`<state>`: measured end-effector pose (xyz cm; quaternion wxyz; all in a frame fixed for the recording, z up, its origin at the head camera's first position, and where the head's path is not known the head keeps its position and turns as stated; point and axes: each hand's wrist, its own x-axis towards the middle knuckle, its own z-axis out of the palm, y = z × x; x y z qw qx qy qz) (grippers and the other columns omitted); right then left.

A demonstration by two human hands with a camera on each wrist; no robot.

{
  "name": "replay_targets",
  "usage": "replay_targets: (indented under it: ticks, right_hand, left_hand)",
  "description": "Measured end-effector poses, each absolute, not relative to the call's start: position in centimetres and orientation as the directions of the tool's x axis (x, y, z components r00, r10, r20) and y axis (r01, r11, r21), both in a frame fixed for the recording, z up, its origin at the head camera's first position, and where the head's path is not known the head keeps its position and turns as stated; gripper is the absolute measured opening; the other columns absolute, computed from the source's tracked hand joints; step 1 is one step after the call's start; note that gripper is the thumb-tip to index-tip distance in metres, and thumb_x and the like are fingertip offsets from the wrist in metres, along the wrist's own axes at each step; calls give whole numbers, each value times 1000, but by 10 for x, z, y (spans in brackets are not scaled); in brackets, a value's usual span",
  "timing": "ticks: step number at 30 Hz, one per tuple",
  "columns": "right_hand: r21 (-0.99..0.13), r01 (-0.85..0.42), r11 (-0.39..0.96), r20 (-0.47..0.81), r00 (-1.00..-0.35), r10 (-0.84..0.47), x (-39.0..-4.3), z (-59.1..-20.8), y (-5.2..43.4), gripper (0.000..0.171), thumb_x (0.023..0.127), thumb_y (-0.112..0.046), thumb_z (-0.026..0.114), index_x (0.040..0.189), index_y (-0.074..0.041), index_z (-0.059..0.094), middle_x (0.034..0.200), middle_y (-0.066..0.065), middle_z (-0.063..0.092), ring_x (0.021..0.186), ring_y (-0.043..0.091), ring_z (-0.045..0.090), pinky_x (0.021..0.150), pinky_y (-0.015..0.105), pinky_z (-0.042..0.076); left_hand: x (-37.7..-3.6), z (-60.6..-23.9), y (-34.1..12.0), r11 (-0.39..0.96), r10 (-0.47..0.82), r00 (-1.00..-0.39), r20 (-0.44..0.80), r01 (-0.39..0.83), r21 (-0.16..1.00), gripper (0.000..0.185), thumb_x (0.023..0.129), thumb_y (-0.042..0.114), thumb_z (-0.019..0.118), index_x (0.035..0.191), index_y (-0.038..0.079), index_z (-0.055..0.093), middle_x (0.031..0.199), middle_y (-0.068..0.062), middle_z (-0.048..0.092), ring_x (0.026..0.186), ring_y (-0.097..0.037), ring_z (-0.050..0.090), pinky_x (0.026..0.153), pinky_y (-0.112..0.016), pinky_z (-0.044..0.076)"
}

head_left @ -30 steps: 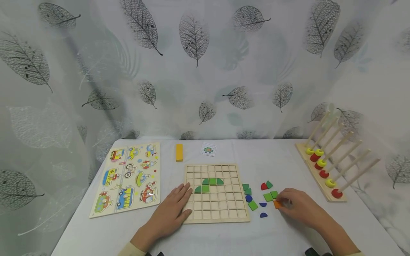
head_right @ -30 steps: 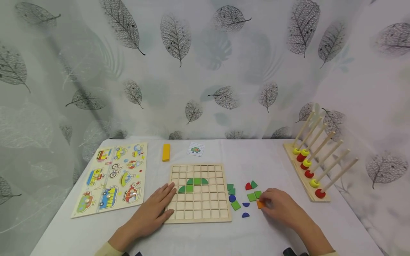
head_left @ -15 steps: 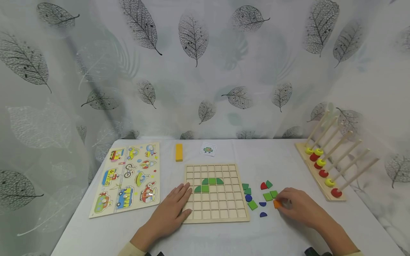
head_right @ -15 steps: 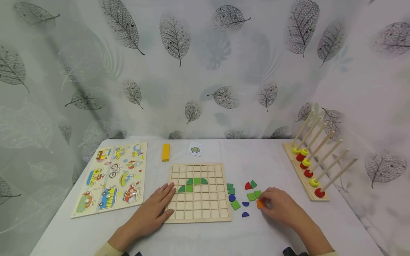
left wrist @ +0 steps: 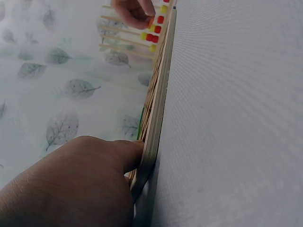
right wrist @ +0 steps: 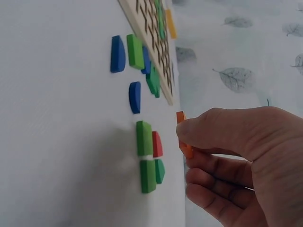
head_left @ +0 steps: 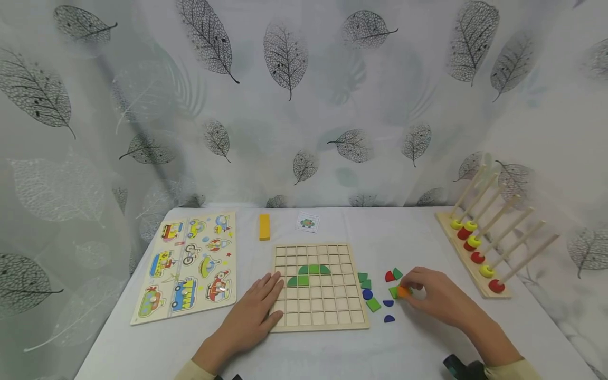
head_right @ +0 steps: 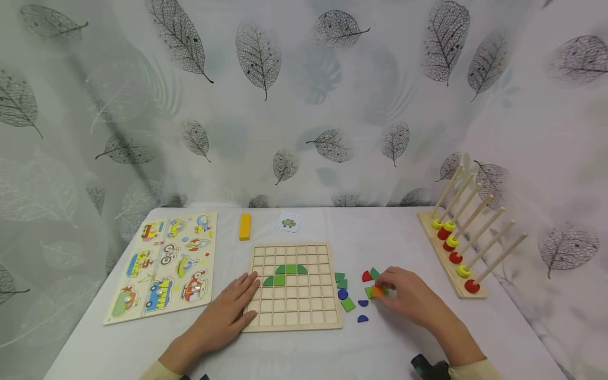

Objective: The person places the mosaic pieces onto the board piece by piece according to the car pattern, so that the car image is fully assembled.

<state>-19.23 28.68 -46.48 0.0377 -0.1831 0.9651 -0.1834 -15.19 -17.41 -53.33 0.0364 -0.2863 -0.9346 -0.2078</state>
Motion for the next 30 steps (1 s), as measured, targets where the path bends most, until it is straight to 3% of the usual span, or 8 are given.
replay_targets:
  ticks: [15,30]
  right_hand:
    - [-394,-446,804,89,-889,-450,-208,-458,260,24,88,-10,91,105,-20,79,101,-14,66,93,15,67,87,43,65]
    - [-413,-579,703,171,-808,-564,-226,-449,224,17,91,-11,87,103,-18,77,103,-11,67,94,20,67,81,38,64]
  left_hand:
    - [-153,-535,-174,746,523,-832,183,551,375,68,112,38,56,167,1,39,177,-13,28,163,-33,24,132,-51,20]
    - [-152,-533,-174,752,518,-837,176,544,372,69,112,38,57,167,1,38,177,-13,28,163,-33,23,132,-51,21]
